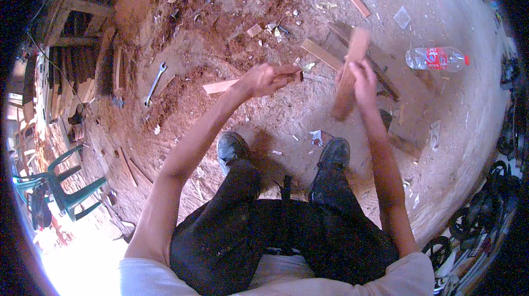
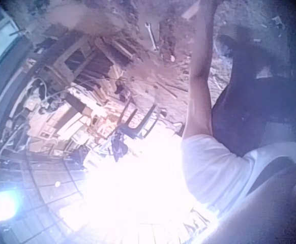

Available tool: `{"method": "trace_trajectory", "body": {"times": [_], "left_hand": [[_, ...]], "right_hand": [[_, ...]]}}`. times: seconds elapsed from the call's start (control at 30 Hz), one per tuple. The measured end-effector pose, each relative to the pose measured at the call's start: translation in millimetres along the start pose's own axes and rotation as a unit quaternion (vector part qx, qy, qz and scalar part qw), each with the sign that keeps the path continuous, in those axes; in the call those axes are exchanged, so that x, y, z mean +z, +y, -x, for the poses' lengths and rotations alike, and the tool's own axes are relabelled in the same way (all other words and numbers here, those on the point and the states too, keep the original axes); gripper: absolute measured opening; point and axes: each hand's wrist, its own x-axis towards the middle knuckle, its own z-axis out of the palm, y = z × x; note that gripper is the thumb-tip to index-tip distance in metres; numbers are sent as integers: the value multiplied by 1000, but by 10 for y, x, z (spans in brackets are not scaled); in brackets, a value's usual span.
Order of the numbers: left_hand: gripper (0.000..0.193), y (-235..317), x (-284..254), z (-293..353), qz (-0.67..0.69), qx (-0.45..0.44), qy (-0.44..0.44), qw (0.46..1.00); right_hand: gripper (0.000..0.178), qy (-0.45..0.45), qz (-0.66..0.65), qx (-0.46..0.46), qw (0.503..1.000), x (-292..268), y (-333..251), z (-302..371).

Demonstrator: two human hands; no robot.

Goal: The person joins small pieces of wood together, checking the fit and using a small hammer to tap them into place.

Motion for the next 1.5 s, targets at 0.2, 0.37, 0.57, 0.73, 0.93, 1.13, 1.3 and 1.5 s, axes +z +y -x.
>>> {"method": "trace_trajectory", "body": {"times": [0.2, 0.37, 0.57, 0.73, 0.93, 1.13, 1.3, 1.5], "left_hand": [[43, -101, 146, -27, 52, 81, 14, 995], [41, 73, 170, -77, 221, -41, -29, 974], [41, 89, 152, -72, 203, -24, -22, 979], [38, 73, 179, -101, 238, -38, -53, 969], [35, 199, 149, -64, 378, -70, -111, 917], [34, 520, 45, -40, 375, -156, -132, 904], [36, 470, 123, -51, 348, -153, -108, 919], [33, 242, 254, -43, 354, -120, -87, 924]], "right_hand": [[23, 109, -429, 14, 897, 166, -341, -79], [24, 137, -438, 18, 888, 45, -137, -103], [17, 156, -448, 18, 880, 97, -181, -76], [17, 141, -500, 41, 854, -22, -158, -101], [17, 178, -496, 26, 849, 153, -443, 23], [18, 174, -556, 9, 813, 53, -374, -68], [22, 112, -536, -12, 837, -13, -265, -135], [25, 154, -488, 17, 859, 75, -259, -126]]}}
